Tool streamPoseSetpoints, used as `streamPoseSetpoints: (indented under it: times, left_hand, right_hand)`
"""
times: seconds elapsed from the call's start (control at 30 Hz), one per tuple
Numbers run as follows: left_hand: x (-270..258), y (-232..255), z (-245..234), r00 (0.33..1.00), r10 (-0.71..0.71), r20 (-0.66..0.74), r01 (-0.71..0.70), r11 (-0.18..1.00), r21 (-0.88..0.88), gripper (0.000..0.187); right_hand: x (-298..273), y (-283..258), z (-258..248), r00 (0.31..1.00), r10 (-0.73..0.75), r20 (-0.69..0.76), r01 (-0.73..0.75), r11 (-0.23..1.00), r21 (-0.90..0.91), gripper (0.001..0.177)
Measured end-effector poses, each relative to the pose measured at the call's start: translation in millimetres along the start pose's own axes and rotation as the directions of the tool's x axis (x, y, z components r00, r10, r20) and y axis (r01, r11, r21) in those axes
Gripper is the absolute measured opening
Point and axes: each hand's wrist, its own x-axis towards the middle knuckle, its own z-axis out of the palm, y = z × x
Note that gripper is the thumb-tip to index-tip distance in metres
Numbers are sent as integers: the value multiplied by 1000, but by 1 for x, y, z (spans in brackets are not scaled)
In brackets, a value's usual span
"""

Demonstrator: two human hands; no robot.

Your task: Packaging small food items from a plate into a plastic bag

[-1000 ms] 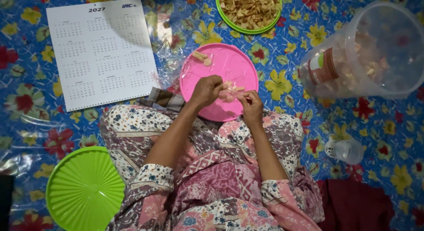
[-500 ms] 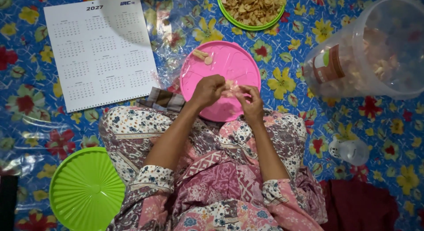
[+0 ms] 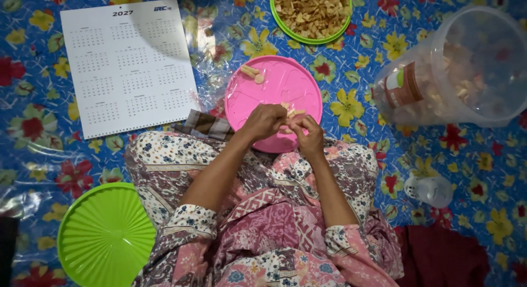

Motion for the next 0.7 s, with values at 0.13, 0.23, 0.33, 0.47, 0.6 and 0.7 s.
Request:
streamPoseSetpoints:
  times: [0.13, 0.23, 0.33, 0.47, 0.6, 0.7]
  left_hand:
    - [1, -7, 6, 1000, 17, -1, -17, 1000, 7, 3]
    - [-2, -1, 2, 1000, -5, -4, 5, 1000, 11, 1]
    - [-3, -6, 4, 1000, -23, -20, 23, 1000, -10, 2]
    - [-5, 13, -17, 997, -46, -60, 41, 996, -84, 5]
    - [-6, -2, -10, 997, -36, -63, 32, 998, -52, 6]
    - [-7, 2, -10, 997, -7, -75, 4, 999, -42, 8]
  right_hand:
    - [-3, 1, 0, 1000, -30, -3, 29, 999, -35, 11]
    - [-5, -7, -2, 1000, -2, -3, 2, 1000, -30, 13]
    - [-7, -1, 1, 999, 22, -25, -23, 999, -41, 13]
    - [-9, -4, 1, 996, 88, -30, -88, 996, 23, 12]
    - [-10, -22, -2, 997, 78, -20, -78, 997, -15, 9]
    - [-13, -5, -3, 998, 59, -33, -61, 997, -49, 14]
